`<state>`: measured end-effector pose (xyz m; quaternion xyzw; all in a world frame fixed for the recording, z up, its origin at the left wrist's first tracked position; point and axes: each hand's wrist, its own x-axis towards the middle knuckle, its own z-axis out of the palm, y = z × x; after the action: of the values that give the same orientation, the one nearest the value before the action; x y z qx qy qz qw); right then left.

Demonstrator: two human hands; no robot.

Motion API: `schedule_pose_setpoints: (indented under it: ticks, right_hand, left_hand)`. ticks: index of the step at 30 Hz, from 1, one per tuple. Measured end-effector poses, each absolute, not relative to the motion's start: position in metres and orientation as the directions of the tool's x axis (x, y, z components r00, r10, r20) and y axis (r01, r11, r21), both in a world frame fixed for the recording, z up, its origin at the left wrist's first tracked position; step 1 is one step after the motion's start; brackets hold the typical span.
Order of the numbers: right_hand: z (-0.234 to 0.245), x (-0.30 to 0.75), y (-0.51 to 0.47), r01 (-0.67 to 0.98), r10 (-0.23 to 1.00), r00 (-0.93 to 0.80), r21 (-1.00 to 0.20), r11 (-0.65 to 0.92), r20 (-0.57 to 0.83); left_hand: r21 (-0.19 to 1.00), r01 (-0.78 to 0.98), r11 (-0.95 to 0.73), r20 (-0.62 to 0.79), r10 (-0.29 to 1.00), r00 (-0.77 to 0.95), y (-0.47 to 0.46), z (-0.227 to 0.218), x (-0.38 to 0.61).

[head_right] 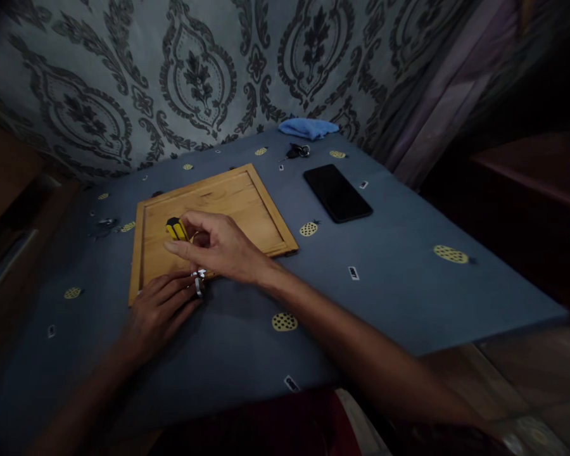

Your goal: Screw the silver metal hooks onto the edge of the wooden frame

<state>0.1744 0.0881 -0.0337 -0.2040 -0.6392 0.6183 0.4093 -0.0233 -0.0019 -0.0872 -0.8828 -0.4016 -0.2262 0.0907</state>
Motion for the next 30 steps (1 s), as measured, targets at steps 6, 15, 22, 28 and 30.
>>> schedule_pose_setpoints:
  ticks: [6, 15, 22, 28, 30]
  right_hand:
    - [-0.034, 0.175, 0.087, -0.242, 0.750, -0.603, -0.958, 0.153, 0.272]
    - [-0.039, 0.168, 0.087, -0.324, 0.838, -0.433, -0.925, 0.199, 0.331]
    - [-0.039, 0.168, 0.088, -0.338, 0.836, -0.418, -0.915, 0.220, 0.356]
    - [-0.042, 0.165, 0.087, -0.334, 0.830, -0.436, -0.919, 0.210, 0.348]
    - [-0.043, 0.165, 0.087, -0.338, 0.824, -0.444, -0.918, 0.209, 0.351]
  left_hand:
    - [0.017, 0.750, -0.661, 0.461, 0.671, 0.581, -0.002, -0.086, -0.023]
    - [0.025, 0.751, -0.660, 0.461, 0.674, 0.577, -0.002, -0.087, -0.023]
    - [0.009, 0.749, -0.663, 0.472, 0.663, 0.581, -0.002, -0.085, -0.022]
    - [0.017, 0.745, -0.667, 0.465, 0.664, 0.585, -0.002, -0.085, -0.022]
    - [0.015, 0.748, -0.664, 0.460, 0.669, 0.584, -0.002, -0.086, -0.023]
